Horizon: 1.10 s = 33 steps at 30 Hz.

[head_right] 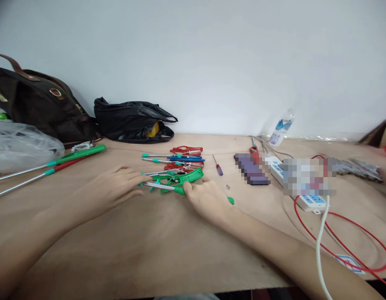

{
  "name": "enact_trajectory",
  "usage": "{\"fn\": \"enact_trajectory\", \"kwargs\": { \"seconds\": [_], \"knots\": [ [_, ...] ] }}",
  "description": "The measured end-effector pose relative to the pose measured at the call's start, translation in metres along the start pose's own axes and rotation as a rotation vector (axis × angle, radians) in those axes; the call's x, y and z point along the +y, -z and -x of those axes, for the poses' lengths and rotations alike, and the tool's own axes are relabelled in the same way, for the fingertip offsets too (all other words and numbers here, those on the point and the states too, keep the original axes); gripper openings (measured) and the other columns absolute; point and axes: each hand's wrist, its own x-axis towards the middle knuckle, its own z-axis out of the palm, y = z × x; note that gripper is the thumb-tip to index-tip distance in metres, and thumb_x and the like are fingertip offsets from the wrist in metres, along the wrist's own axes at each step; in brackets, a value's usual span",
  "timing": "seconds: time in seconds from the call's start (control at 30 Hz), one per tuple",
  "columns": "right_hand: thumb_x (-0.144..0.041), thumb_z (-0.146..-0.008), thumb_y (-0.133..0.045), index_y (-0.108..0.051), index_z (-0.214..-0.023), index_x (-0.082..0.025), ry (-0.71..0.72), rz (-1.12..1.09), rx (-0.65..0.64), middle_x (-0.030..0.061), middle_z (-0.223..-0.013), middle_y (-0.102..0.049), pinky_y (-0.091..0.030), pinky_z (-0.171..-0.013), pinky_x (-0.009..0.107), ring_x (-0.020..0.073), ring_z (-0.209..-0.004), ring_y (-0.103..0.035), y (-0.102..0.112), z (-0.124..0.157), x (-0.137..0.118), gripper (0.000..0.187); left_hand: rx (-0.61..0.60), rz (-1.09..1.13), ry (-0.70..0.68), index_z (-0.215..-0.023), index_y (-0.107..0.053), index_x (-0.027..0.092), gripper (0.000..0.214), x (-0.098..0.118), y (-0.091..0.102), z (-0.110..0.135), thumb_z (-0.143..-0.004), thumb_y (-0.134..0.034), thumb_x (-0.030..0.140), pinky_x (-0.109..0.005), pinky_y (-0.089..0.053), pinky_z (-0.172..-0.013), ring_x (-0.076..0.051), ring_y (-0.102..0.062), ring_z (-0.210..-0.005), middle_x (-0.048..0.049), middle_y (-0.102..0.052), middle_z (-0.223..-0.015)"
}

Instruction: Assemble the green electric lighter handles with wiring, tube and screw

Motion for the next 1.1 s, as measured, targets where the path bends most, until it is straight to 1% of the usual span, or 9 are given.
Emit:
{"fn": "enact_trajectory", "kwargs": {
  "seconds": [0.1, 0.27, 0.43, 0.57, 0.7, 0.83, 0.9, 1.0, 1.1],
  "knots": [
    [-0.020, -0.095, -0.051, -0.054, -0.088, -0.015, 0.007, -0.007, -0.013, 0.0041, -0.063, -0.069, -0.032, -0.061, 0.030, 0.0183, -0.057, -0.061, 0.000, -0.001, 0.000, 0.009, -0.041, -0.011, 0.012, -0.098, -0.066, 0.021, 0.036, -0.006, -0.009, 0.002, -0.102, -0.034, 0.037, -0.035, -0.042, -0.081, -0.021, -0.065, -0.085, -0.0051, -0.072, -0.092],
    [-0.023, -0.095, -0.052, -0.054, -0.084, -0.016, -0.011, -0.009, -0.026, 0.0042, -0.065, -0.069, -0.030, -0.060, 0.031, 0.0183, -0.058, -0.062, 0.004, -0.002, 0.002, 0.013, -0.020, -0.008, 0.047, -0.095, -0.066, 0.021, 0.038, -0.013, -0.006, 0.003, -0.100, -0.037, 0.044, -0.034, -0.040, -0.079, -0.022, -0.065, -0.086, -0.0053, -0.073, -0.094],
    [-0.026, -0.096, -0.053, -0.054, -0.086, -0.016, 0.016, -0.003, -0.003, 0.0040, -0.064, -0.069, -0.029, -0.059, 0.031, 0.0185, -0.057, -0.062, 0.003, -0.001, 0.000, 0.014, 0.016, -0.016, -0.051, -0.083, -0.064, 0.020, 0.040, -0.004, -0.006, -0.003, -0.102, -0.035, 0.039, -0.031, -0.039, -0.073, -0.020, -0.065, -0.078, -0.0030, -0.071, -0.082],
    [-0.024, -0.094, -0.055, -0.052, -0.082, -0.016, 0.067, -0.005, 0.019, 0.0030, -0.065, -0.069, -0.030, -0.060, 0.031, 0.0173, -0.054, -0.062, 0.001, 0.001, -0.007, 0.015, 0.151, -0.060, -0.174, -0.075, -0.060, 0.017, 0.042, 0.021, -0.008, -0.011, -0.103, -0.032, 0.028, -0.031, -0.038, -0.072, -0.017, -0.059, -0.063, -0.0009, -0.066, -0.067],
    [-0.025, -0.093, -0.056, -0.051, -0.079, -0.017, 0.088, 0.000, 0.059, 0.0024, -0.063, -0.068, -0.029, -0.059, 0.031, 0.0174, -0.053, -0.061, 0.004, 0.002, -0.014, 0.017, 0.293, -0.078, -0.163, -0.073, -0.058, 0.017, 0.040, 0.042, -0.009, -0.015, -0.103, -0.033, 0.023, -0.031, -0.038, -0.070, -0.016, -0.054, -0.059, 0.0007, -0.063, -0.063],
    [-0.023, -0.094, -0.053, -0.049, -0.077, -0.018, 0.091, -0.021, 0.058, 0.0016, -0.059, -0.066, -0.027, -0.058, 0.031, 0.0160, -0.049, -0.058, 0.008, 0.004, -0.018, 0.018, 0.426, -0.035, -0.181, -0.077, -0.060, 0.017, 0.039, 0.050, -0.007, -0.015, -0.103, -0.031, 0.021, -0.031, -0.038, -0.073, -0.015, -0.056, -0.062, 0.0000, -0.066, -0.067],
    [-0.022, -0.095, -0.052, -0.049, -0.078, -0.017, 0.099, -0.027, 0.056, 0.0020, -0.059, -0.065, -0.027, -0.059, 0.030, 0.0158, -0.048, -0.057, 0.009, 0.005, -0.019, 0.018, 0.382, 0.043, -0.191, -0.083, -0.062, 0.016, 0.038, 0.049, -0.004, -0.015, -0.104, -0.033, 0.030, -0.032, -0.039, -0.075, -0.016, -0.059, -0.069, -0.0010, -0.068, -0.073],
    [-0.021, -0.094, -0.053, -0.049, -0.078, -0.017, 0.110, -0.013, 0.070, 0.0022, -0.058, -0.065, -0.028, -0.059, 0.030, 0.0166, -0.050, -0.057, 0.009, 0.005, -0.020, 0.017, 0.169, 0.164, -0.130, -0.094, -0.064, 0.017, 0.039, 0.043, -0.001, -0.011, -0.102, -0.035, 0.043, -0.033, -0.039, -0.078, -0.018, -0.061, -0.079, -0.0031, -0.070, -0.085],
    [-0.018, -0.095, -0.050, -0.050, -0.079, -0.017, 0.130, -0.005, 0.091, 0.0023, -0.058, -0.063, -0.027, -0.059, 0.030, 0.0173, -0.052, -0.057, 0.006, 0.005, -0.021, 0.016, 0.014, 0.220, -0.102, -0.093, -0.065, 0.019, 0.037, 0.038, -0.005, -0.008, -0.103, -0.034, 0.036, -0.032, -0.038, -0.078, -0.019, -0.059, -0.077, -0.0023, -0.069, -0.083]
  ]
}}
